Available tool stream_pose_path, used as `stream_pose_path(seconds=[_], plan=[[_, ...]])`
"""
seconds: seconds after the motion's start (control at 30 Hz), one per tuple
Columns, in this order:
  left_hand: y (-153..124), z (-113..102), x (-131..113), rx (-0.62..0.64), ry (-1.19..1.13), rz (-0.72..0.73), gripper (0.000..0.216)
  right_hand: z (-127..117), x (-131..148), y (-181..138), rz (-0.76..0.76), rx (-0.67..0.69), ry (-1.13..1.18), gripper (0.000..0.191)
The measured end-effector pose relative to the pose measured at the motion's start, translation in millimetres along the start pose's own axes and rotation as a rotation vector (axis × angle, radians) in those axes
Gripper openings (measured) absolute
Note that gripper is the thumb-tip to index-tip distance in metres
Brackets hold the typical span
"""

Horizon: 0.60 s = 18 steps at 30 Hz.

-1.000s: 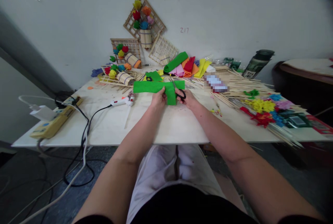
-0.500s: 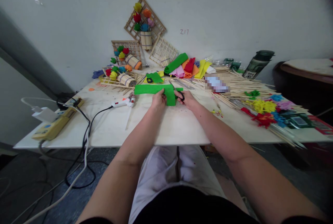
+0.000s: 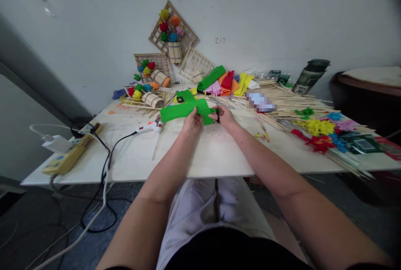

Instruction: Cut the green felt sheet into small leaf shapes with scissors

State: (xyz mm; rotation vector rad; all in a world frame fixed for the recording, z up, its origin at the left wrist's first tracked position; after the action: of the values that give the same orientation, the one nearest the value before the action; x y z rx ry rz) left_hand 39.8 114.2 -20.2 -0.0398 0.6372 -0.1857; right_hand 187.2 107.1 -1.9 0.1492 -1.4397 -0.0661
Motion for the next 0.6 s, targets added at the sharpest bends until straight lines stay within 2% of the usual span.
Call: stream_pose_path(seconds=[0.07,0.23,0.4,0.53,0.6], plan=[[0.3,1.7,1.9,0.022,0.027,-0.014,0.016,1.7,-1.2,1.1,-0.005,0.034,-0.045,0.046],[-0.3,0.0,0.2,0.014,0.083,-0.053,0.011,-4.8,-1.1,3.2,0.008,0.011,-0.101,0.044],[0.9,-1.5,-11.6,0.029,0.147,-0.012,0.014,-17.8,3.8,6.4,-0.016,-0.051,-0.137,0.043],[0.8,-2.0,-11.5,0.044,0.26,-0.031,0.019,-31.7,6.9,8.7,-0.044,-0.112,-0.2,0.046],[0.8,-3.2,-11.4,0.038,0.273,-0.026,0.02,-34.7,8.7,11.2,-0.06,-0.092,-0.245,0.047]])
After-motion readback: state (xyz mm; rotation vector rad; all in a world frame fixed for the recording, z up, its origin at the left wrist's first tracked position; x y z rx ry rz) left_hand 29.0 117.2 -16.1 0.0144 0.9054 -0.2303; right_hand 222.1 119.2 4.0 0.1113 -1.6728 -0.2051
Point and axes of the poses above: each hand's wrist, its own y-axis towards the middle knuckle, its own z-axis out of the palm, x = y × z, the point moved 9 cm from there along y, towards the middle knuckle, and after that the axes turned 13 degrees about x, right-handed, at the moved point
